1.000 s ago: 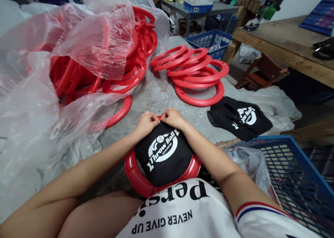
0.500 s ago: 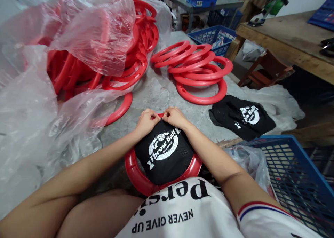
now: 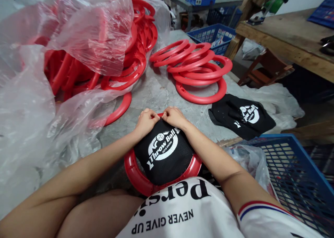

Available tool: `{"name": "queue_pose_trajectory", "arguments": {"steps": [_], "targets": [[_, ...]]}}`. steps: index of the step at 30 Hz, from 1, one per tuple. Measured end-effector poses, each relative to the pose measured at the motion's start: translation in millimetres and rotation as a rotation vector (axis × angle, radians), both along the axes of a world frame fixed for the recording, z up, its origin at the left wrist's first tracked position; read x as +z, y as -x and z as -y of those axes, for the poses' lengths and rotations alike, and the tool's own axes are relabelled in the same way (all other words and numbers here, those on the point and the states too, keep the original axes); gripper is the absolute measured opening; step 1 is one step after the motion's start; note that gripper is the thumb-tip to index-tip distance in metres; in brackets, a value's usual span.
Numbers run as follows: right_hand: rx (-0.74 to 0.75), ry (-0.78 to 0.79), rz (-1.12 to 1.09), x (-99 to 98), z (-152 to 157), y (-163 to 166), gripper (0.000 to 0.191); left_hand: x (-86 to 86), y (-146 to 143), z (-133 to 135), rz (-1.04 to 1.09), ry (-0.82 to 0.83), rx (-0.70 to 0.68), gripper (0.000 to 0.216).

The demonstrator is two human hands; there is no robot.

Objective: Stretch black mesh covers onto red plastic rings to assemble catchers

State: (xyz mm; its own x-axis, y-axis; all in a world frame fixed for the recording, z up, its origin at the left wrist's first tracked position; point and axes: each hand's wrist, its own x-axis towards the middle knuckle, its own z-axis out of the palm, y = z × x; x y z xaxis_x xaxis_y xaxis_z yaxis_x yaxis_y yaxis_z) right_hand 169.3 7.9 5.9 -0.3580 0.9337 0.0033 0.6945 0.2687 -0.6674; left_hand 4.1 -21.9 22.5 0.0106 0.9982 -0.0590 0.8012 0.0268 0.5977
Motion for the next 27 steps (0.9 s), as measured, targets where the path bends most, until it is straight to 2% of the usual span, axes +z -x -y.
{"name": "queue_pose_trajectory", "arguments": {"steps": [14,18,21,23,27], "targets": [[-0.054,0.0,0.154,9.9,6,8,0.015,-7.5,0,-4,-0.04,-0.03,-0.018,0.012],[-0.069,-0.019,0.164,7.6,5,8,0.015,-9.1,14,-5,0.092,-0.043,-0.079,0.012],[-0.072,-0.031,0.13,5.3,4,6,0.018,-7.3,31,1,0.186,-0.069,-0.098,0.021],[-0.059,-0.097,0.102,4.6,6,6,0.02,-5.6,41,8,0.177,-0.109,-0.12,0.027],[0.046,-0.331,-0.006,4.6,12,9,0.023,-3.2,47,21,0.097,-0.136,-0.197,0.028]]}}
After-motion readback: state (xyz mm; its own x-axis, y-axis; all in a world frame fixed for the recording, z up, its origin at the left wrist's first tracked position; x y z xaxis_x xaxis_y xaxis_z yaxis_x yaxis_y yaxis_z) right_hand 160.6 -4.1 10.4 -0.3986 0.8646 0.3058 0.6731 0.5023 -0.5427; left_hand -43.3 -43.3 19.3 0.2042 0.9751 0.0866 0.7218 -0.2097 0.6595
